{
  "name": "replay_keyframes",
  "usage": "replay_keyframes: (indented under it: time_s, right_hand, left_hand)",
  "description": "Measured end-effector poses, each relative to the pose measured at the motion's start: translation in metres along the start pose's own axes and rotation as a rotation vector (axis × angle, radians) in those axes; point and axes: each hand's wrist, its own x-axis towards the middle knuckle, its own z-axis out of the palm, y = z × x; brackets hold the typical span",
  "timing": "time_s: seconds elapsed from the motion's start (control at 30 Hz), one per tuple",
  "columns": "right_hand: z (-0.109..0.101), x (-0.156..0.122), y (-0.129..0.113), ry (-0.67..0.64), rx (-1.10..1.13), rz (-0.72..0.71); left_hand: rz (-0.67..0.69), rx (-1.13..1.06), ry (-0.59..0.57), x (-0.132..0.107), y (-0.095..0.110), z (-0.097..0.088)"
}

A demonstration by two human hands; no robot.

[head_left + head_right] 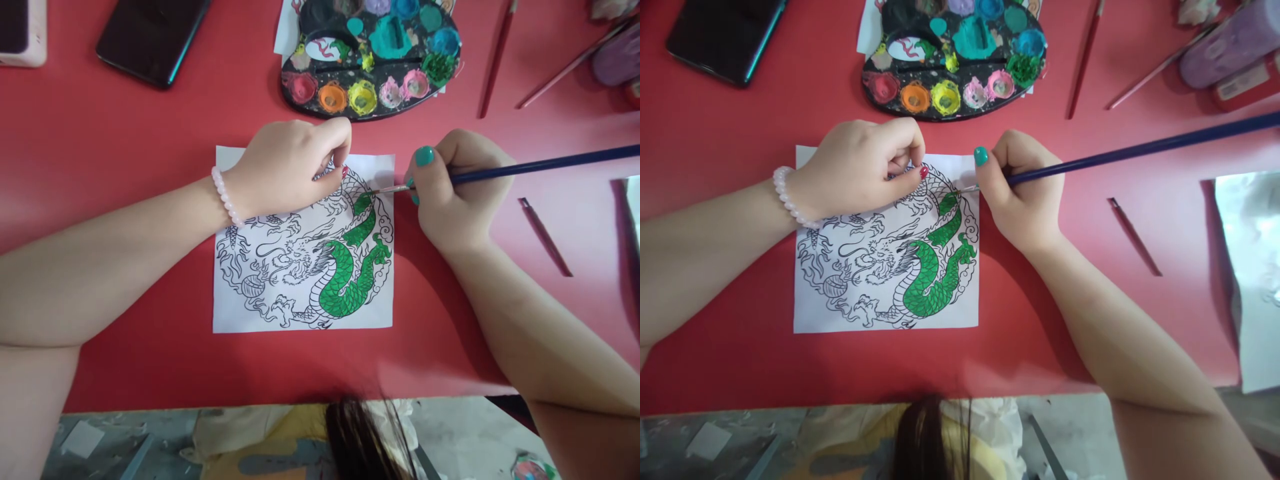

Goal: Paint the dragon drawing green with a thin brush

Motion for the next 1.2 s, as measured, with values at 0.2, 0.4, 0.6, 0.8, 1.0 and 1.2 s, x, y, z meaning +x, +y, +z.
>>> replay_keyframes:
  time_s: [0.2, 0.4, 0.6, 0.8, 1.0, 1.2]
  right_hand:
    - [0.0010, -0.0001, 0.0009, 0.018, 0.052, -0.026]
    - [0.0013, 0.0017, -0.0026, -0.021, -0.036, -0.015]
    - [0.0010, 0.0009, -0.0009, 0.020, -0.009, 0.007]
    - [0.0013, 0.0001, 0.0006, 0.021, 0.045, -0.018]
    - [0.0006, 0.0005, -0.0002, -0.001, 0.000, -0.036]
    - [0.0004, -0.0006, 0.0011, 0.018, 0.069, -0.006]
  left_hand:
    - [0.007, -0.002, -0.007, 0.0012, -0.0011, -0.0003]
    - [0.005, -0.006, 0.010, 0.0013, -0.0010, 0.0020]
    - [-0.005, -0.007, 0.015, 0.0009, -0.0009, 0.0012]
    - [-0.015, 0.003, 0.009, 0.0013, 0.0001, 0.0004]
    - [-0.021, 0.020, -0.045, 0.0017, 0.0001, -0.0008]
    - [-0.005, 0.000, 0.011, 0.0017, -0.0011, 0.0009]
